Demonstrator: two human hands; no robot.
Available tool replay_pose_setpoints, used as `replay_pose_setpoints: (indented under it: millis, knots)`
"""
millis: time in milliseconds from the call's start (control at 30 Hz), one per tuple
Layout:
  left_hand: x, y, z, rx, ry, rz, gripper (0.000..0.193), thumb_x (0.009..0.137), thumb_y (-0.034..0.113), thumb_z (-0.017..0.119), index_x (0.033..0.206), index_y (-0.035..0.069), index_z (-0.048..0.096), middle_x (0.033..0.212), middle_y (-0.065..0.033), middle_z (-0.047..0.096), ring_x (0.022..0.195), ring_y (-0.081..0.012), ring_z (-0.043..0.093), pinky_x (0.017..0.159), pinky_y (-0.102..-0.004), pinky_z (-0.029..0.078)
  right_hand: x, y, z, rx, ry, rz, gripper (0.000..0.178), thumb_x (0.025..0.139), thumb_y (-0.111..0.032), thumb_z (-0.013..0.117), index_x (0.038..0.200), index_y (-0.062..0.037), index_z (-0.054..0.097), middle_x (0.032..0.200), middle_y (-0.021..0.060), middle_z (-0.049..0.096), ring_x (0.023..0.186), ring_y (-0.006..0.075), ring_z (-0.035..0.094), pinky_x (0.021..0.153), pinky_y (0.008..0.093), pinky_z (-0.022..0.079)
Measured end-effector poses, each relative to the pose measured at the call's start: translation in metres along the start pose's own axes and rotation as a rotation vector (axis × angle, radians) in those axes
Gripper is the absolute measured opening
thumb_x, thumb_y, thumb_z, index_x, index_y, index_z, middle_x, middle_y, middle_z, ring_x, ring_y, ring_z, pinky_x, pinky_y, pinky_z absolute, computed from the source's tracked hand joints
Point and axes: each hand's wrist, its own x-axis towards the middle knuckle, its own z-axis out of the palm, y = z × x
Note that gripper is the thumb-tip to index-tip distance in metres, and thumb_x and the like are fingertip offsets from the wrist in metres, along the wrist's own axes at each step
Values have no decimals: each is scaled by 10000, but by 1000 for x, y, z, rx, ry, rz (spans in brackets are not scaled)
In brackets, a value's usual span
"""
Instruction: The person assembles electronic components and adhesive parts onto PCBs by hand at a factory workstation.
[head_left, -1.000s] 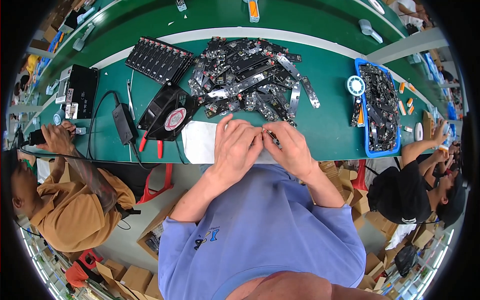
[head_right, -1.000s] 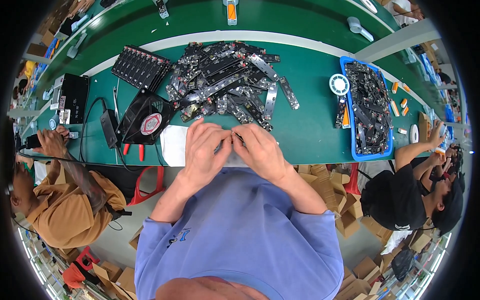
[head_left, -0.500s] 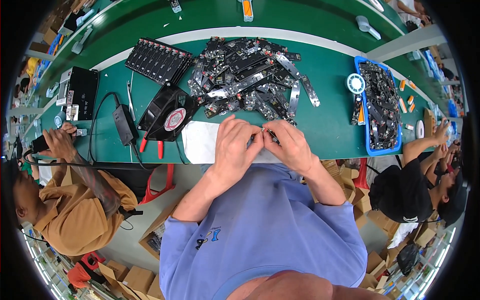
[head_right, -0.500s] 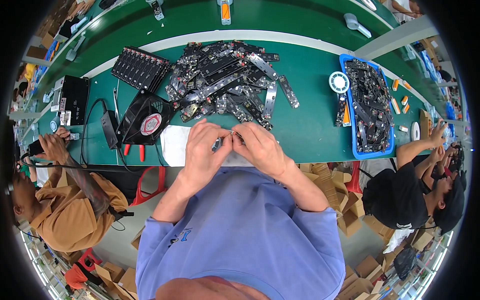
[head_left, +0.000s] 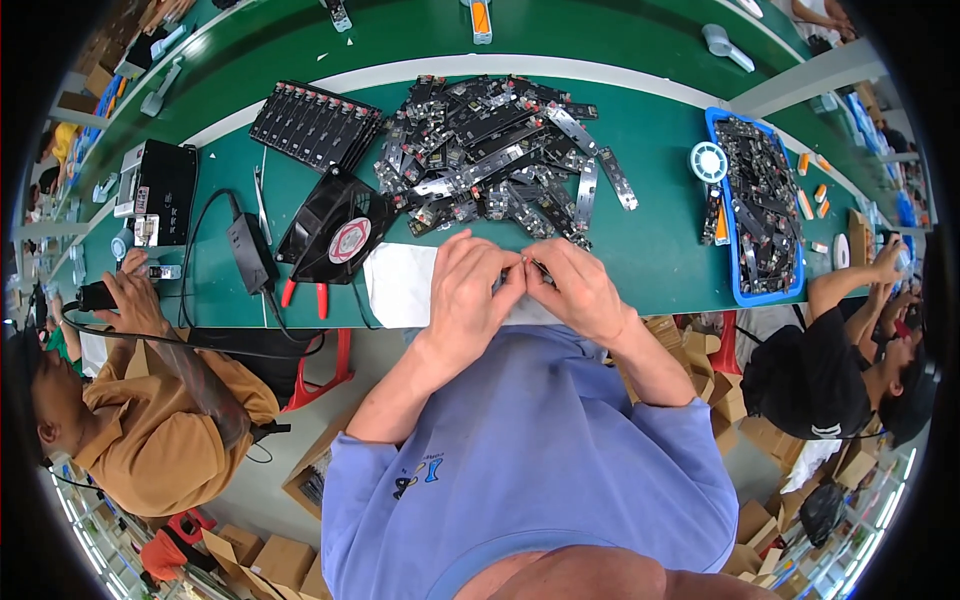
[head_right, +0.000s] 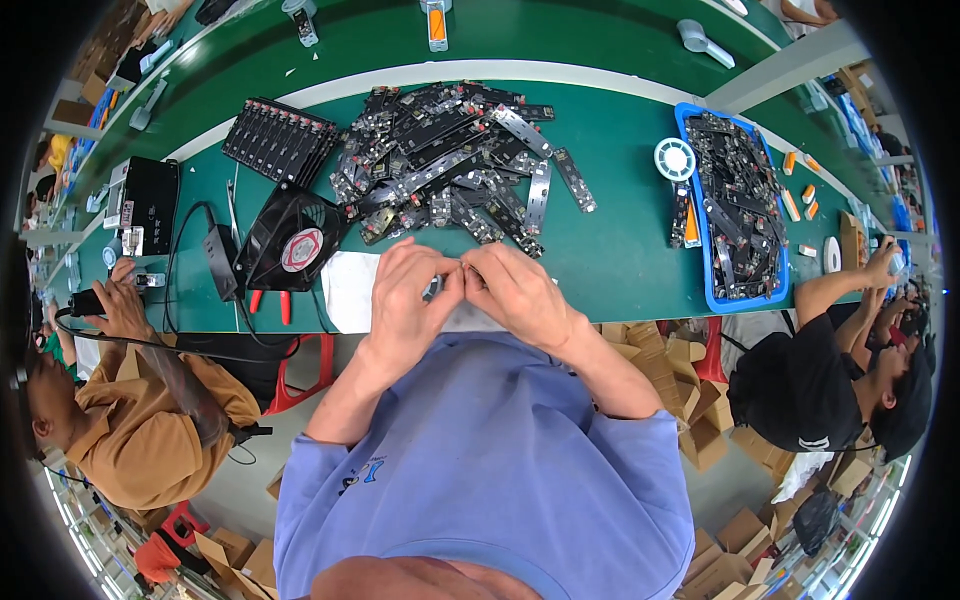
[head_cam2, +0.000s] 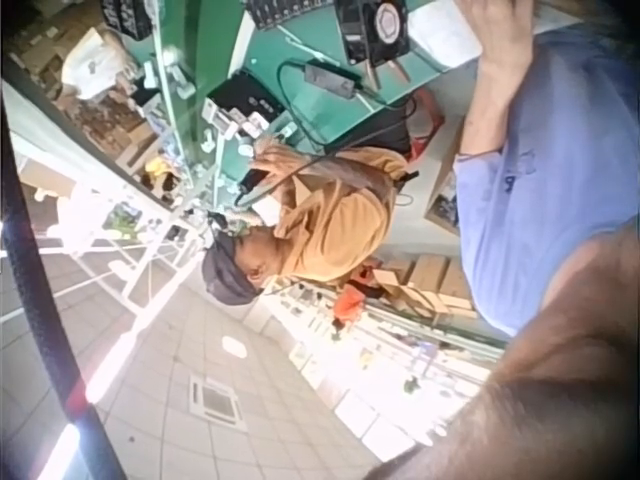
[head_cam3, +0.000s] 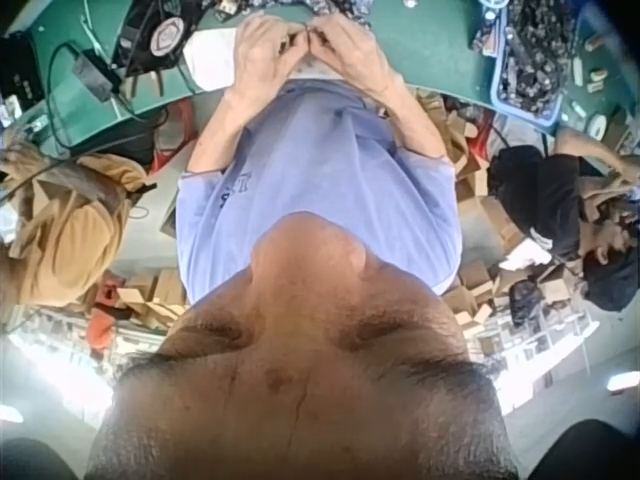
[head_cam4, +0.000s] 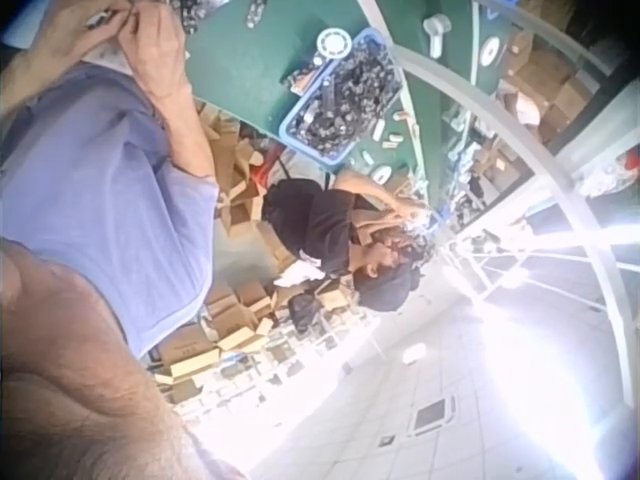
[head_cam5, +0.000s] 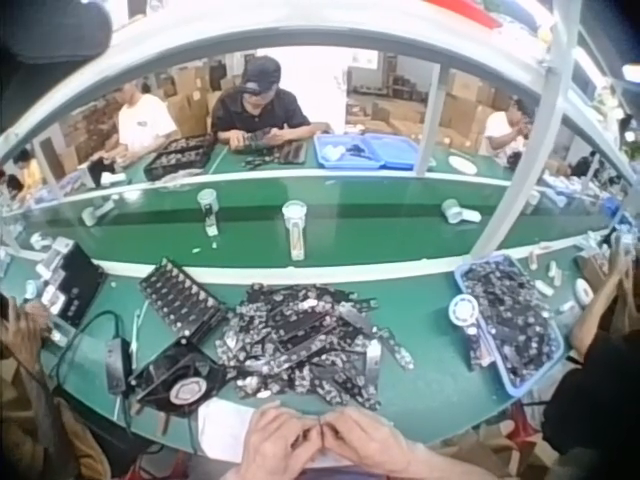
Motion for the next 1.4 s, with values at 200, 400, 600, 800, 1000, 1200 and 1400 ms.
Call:
replay_pose_setpoints:
  millis: [200,400,600,800,1000,1200,1400]
  knots:
    - [-2,-2,0,-10,-4,2,149,809,18,799,948,27,746,899,-106,726,947,-290,701,1044,-493,487,0,1,0,7,13,-19,289,836,36,767,1100,14,649,980,150,687,838,332,709,715,410,593]
    - [-15,-10,-17,-68,-13,98,222,815,54,804,1030,73,751,1135,-64,733,1211,-302,646,1180,-534,371,0,-11,-5,122,51,207,218,910,34,750,1122,23,698,1004,136,722,836,228,741,692,342,606]
    - [-28,-26,-17,77,-98,270,265,793,54,820,1043,124,771,1208,-6,735,1296,-297,609,1217,-551,319,3,-22,-16,233,5,417,192,961,-5,731,1147,36,706,1017,130,708,839,203,739,722,309,597]
    - [-22,-25,-6,-4,-28,178,218,802,66,854,1005,124,799,1086,4,761,1188,-257,640,1204,-536,328,0,-24,-22,244,-35,392,225,980,-7,706,1200,40,709,1085,152,723,934,226,722,816,340,579]
    - [-15,-15,-6,-91,-4,-20,163,848,83,847,1003,113,804,960,-25,762,1122,-252,648,1176,-497,352,4,-30,-29,359,-55,491,247,963,-18,727,1206,27,725,1106,140,731,944,212,711,828,333,566]
    - [-14,-12,-3,-99,-11,-39,154,843,80,840,988,100,794,966,-22,753,1113,-258,645,1164,-501,358,2,-30,-27,421,-54,509,250,938,-22,761,1185,15,739,1077,124,740,902,196,704,800,326,570]
    - [-14,-11,0,-42,8,1,159,843,73,826,993,97,779,967,-17,743,1107,-264,641,1151,-499,370,1,-29,-25,371,-68,482,228,919,-16,783,1144,7,758,1068,117,745,899,187,707,779,323,574]
